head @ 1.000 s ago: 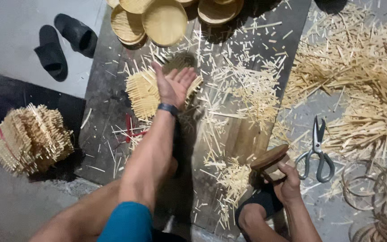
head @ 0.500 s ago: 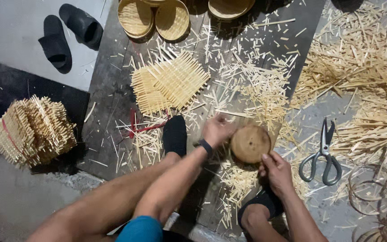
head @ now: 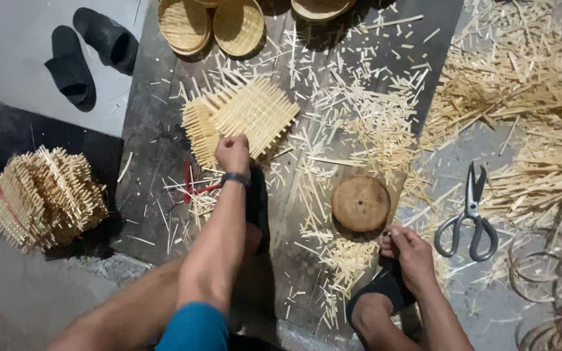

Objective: The person trims the edges of a small woven bamboo basket using shears and a wooden block. They repeatedly place the basket on the block, cut the protruding bamboo strips, and then remove the basket to continue the process.

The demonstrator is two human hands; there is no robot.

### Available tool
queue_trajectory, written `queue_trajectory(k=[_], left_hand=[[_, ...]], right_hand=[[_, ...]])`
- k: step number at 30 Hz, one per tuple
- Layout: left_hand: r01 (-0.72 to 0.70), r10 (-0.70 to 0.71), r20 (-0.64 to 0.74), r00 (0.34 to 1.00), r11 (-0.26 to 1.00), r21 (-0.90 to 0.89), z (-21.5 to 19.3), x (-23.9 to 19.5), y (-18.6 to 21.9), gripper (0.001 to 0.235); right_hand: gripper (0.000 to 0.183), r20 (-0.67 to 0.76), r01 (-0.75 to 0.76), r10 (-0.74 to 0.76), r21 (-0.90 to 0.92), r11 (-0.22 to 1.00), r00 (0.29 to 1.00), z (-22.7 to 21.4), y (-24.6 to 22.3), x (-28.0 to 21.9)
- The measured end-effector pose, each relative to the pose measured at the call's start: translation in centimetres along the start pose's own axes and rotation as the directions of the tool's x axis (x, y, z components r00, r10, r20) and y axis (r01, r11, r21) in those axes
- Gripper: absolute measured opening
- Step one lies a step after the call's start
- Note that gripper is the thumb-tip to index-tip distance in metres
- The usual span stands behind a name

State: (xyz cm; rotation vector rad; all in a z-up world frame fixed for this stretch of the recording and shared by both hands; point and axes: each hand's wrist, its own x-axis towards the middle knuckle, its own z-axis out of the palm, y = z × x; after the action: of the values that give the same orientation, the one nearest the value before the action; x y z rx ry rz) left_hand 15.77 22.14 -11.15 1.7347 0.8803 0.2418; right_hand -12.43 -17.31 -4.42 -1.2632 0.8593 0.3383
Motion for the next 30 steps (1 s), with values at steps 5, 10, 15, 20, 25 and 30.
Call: queue_trajectory(k=[5, 10, 15, 20, 25, 30], left_hand=[[0.288, -0.161, 0.566, 0.808, 0.947, -0.142, -1.4, -7.8, 2.1, 0.046], [0.099, -0.193, 0.836, 0.513, 0.981, 0.166, 0.3, -17.0, -0.1, 0.035], [0.051, -0.129, 0.787, 0.603, 0.991, 0.124, 1.5, -18.4, -2.8, 0.027], [0.129, -0.213, 0.797, 0.565, 0.977, 0.170, 1.5, -18.4, -2.3, 0.022], [0.079, -0.204, 0.768, 0.607, 0.977, 0.196, 1.8, -18.8, -1.8, 0.028], [-0.110, -0.163, 0.763, 0.625, 0.950, 0.292, 1.6, -18.2, -1.3, 0.046]], right_hand=[[0.035, 0.027, 0.120, -0.130, 0.227, 0.966, 0.991, -0.3, -1.2, 0.4], [0.039, 0.081, 0.045, -0.070, 0.271, 0.962, 0.994, -0.3, -3.3, 1.4], [0.037, -0.039, 0.254, -0.256, -0.051, 0.966, 0.966, 1.8, -2.8, 3.0], [0.037, -0.073, 0.374, -0.380, -0.075, 0.924, 0.922, 2.0, -2.2, 3.9], [0.038, -0.061, 0.361, -0.363, -0.042, 0.932, 0.930, 1.4, -1.3, 4.6], [0.036, -0.115, 0.443, -0.451, -0.090, 0.892, 0.885, -0.3, 1.0, 5.7]])
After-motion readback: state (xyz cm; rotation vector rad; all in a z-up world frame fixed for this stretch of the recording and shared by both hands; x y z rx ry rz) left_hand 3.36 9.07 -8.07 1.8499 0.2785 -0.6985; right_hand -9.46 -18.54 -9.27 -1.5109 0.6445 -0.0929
